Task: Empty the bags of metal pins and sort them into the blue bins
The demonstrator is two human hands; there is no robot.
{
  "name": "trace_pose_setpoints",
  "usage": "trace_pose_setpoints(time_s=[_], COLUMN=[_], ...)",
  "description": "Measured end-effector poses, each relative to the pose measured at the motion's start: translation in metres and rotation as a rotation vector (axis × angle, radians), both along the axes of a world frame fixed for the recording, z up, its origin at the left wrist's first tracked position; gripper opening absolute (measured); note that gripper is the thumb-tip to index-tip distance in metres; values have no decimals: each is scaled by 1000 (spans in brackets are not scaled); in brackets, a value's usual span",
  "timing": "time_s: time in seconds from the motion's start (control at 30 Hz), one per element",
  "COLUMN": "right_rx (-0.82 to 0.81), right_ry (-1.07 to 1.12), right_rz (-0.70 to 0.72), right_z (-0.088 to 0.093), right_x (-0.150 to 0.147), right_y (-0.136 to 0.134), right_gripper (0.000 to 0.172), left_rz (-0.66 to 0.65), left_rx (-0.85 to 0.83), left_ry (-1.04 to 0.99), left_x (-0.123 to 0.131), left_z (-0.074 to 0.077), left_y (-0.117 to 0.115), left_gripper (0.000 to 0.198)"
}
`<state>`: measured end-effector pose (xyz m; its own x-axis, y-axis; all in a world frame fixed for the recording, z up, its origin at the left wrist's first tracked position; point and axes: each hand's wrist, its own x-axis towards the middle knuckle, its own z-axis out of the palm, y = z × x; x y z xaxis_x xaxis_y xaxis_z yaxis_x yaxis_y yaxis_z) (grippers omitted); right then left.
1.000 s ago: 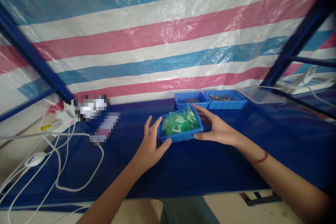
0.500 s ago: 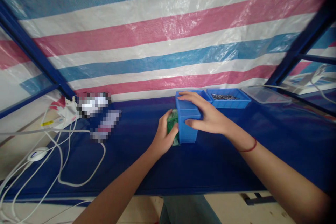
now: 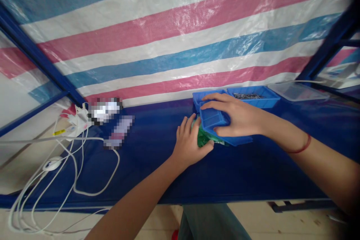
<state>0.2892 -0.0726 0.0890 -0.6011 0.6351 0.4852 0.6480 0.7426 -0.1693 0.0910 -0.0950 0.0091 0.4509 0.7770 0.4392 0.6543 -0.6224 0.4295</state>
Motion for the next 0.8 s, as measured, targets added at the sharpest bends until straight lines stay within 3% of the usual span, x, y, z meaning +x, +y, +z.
trace_pose_setpoints(time_s=[0.17, 0.3, 0.43, 0.53, 0.6, 0.67, 0.8], right_rx=[45, 154, 285, 314, 268, 166, -222], right_ry=[-138, -162, 42, 314, 485, 527, 182], right_rz=[-42, -77, -54, 13, 64, 51, -95], right_z=[9, 35, 69, 75, 65, 42, -20], right_x=[17, 30, 21, 1, -9, -12, 2], right_y=[-1, -13, -35, -41, -36, -28, -15], right_gripper=[58, 61, 62, 64, 73, 91, 86], left_rz=[-44, -36, -107, -200, -157, -99, 118], left_rx=[-25, -12, 107, 135, 88, 74, 78], left_ry=[112, 85, -74, -242, -278, -174, 222], left_x=[-1, -3, 7, 11, 2, -19, -79], left_z=[1, 8, 39, 70, 85, 94, 85], left_y=[-4, -9, -14, -14, -10, -2, 26], left_gripper=[47, 56, 76, 59, 42, 38, 37])
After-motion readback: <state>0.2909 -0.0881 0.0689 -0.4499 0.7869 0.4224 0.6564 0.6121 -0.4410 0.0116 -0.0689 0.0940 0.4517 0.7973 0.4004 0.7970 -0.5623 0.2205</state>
